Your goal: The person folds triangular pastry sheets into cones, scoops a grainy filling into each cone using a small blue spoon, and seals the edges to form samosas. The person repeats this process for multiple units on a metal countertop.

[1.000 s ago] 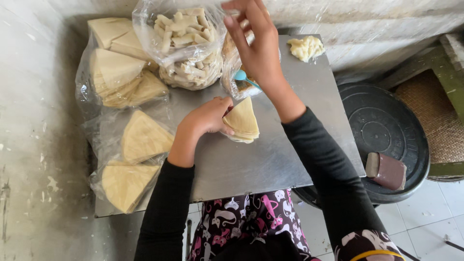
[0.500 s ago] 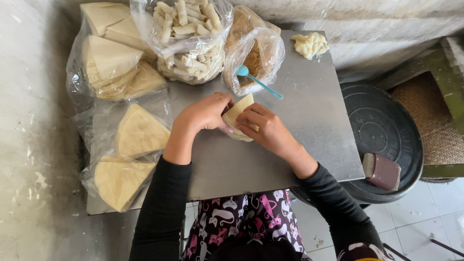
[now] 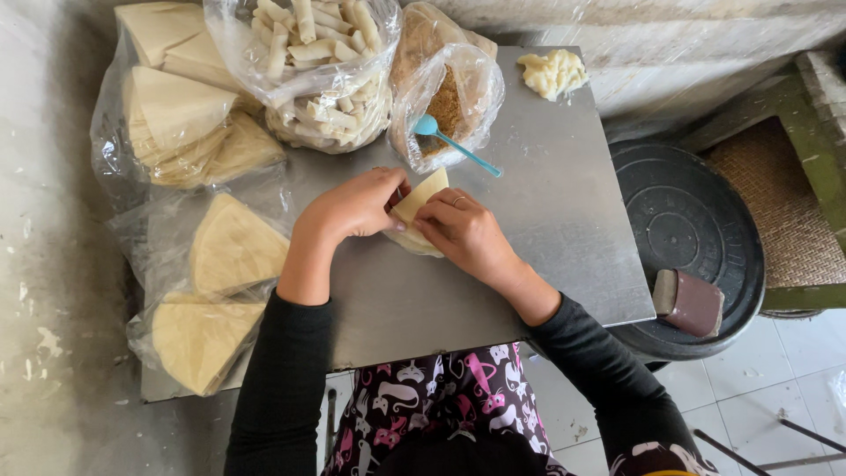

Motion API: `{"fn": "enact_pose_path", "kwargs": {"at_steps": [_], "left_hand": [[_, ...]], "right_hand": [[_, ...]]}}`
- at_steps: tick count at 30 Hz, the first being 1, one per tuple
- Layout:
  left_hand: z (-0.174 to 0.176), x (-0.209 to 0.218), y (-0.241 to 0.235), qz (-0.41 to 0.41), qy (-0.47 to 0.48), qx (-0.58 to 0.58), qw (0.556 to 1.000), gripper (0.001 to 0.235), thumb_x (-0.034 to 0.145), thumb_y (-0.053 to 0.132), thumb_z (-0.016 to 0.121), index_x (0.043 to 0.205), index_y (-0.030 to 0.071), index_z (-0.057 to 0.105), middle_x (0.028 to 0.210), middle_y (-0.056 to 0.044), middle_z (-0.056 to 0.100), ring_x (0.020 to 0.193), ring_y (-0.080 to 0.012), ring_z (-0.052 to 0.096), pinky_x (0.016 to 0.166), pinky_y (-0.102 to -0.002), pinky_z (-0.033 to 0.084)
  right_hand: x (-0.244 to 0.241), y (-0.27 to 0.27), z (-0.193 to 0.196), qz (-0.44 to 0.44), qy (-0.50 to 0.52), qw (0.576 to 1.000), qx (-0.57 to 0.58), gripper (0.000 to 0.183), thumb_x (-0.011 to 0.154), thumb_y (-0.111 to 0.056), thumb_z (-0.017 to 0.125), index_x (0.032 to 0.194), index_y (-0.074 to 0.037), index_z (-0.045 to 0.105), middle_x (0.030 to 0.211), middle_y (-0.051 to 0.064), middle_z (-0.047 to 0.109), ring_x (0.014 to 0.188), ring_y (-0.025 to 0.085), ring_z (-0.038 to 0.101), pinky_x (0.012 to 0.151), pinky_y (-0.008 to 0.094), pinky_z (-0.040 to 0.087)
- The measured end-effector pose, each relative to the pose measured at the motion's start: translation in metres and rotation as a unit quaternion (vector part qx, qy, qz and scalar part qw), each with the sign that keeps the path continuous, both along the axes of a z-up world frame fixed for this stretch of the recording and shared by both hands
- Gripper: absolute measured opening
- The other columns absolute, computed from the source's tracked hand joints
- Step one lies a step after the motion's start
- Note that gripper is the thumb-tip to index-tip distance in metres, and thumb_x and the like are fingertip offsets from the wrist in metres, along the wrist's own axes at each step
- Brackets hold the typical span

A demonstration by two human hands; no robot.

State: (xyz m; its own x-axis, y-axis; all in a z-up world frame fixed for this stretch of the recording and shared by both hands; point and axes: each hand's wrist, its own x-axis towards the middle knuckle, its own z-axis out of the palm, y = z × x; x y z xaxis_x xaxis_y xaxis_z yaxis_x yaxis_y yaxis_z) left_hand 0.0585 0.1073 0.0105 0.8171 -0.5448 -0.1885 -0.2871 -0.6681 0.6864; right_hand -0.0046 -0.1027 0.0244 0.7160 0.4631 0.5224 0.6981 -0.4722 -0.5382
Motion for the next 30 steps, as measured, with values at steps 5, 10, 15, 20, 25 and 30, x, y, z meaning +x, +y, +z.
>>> {"fn": "enact_pose_path", "kwargs": {"at_steps": [5, 10, 15, 20, 25, 30], "left_hand": [[-0.007, 0.002, 0.001, -0.009, -0.025, -0.013, 1.000, 0.047, 0.071, 0.014, 0.088, 0.106, 0.000, 0.061, 0.103, -0.015, 0.067, 0.096, -0.0318, 0.065, 0.083, -0.040, 0.051], [-0.008, 0.002, 0.002, -0.009, -0.023, -0.027, 0.999, 0.046, 0.070, 0.014, 0.088, 0.106, 0.001, 0.061, 0.099, -0.014, 0.067, 0.094, -0.0304, 0.065, 0.082, -0.039, 0.051], [0.006, -0.003, -0.001, 0.022, -0.065, -0.098, 0.993, 0.067, 0.064, 0.018, 0.093, 0.117, 0.003, 0.055, 0.101, -0.013, 0.061, 0.093, -0.0306, 0.063, 0.076, -0.041, 0.051], [0.024, -0.014, -0.019, 0.097, -0.210, -0.208, 0.950, 0.036, 0.087, 0.019, 0.081, 0.106, 0.003, 0.055, 0.097, -0.011, 0.066, 0.086, -0.0244, 0.066, 0.078, -0.038, 0.052], [0.024, -0.034, -0.070, 0.144, -0.273, -0.146, 0.940, 0.026, 0.096, 0.026, 0.077, 0.095, 0.008, 0.059, 0.086, -0.008, 0.068, 0.082, -0.0248, 0.065, 0.075, -0.040, 0.049], [0.003, -0.064, -0.109, 0.133, -0.389, -0.048, 0.910, 0.027, 0.091, 0.028, 0.075, 0.092, 0.006, 0.059, 0.090, -0.011, 0.063, 0.088, -0.0289, 0.059, 0.078, -0.042, 0.046]], "right_hand": [[0.010, -0.012, -0.027, -0.024, 0.147, 0.988, 0.043, 0.008, 0.092, -0.006, 0.075, 0.098, -0.002, 0.072, 0.095, 0.008, 0.071, 0.076, 0.017, 0.065, 0.068, 0.029, 0.053], [0.030, -0.039, -0.047, -0.084, 0.274, 0.926, 0.244, 0.010, 0.109, -0.010, 0.062, 0.114, -0.002, 0.061, 0.089, -0.002, 0.059, 0.080, 0.006, 0.051, 0.069, 0.024, 0.044], [0.043, -0.095, -0.023, -0.188, 0.239, 0.870, 0.388, 0.007, 0.112, -0.012, 0.054, 0.112, -0.005, 0.057, 0.080, -0.006, 0.055, 0.066, 0.003, 0.041, 0.056, 0.021, 0.032], [0.015, -0.108, -0.007, -0.194, -0.007, 0.979, 0.057, 0.007, 0.113, 0.000, 0.051, 0.120, 0.000, 0.053, 0.109, 0.012, 0.067, 0.100, 0.023, 0.064, 0.079, 0.032, 0.052], [-0.014, -0.105, 0.004, -0.046, 0.017, 0.984, -0.171, 0.032, 0.096, 0.005, 0.058, 0.127, -0.002, 0.058, 0.121, 0.020, 0.073, 0.108, 0.034, 0.071, 0.087, 0.038, 0.057], [0.002, -0.118, -0.009, -0.087, 0.040, 0.995, -0.030, 0.027, 0.105, 0.002, 0.051, 0.132, -0.001, 0.053, 0.119, 0.016, 0.071, 0.106, 0.033, 0.074, 0.087, 0.036, 0.058]]}}
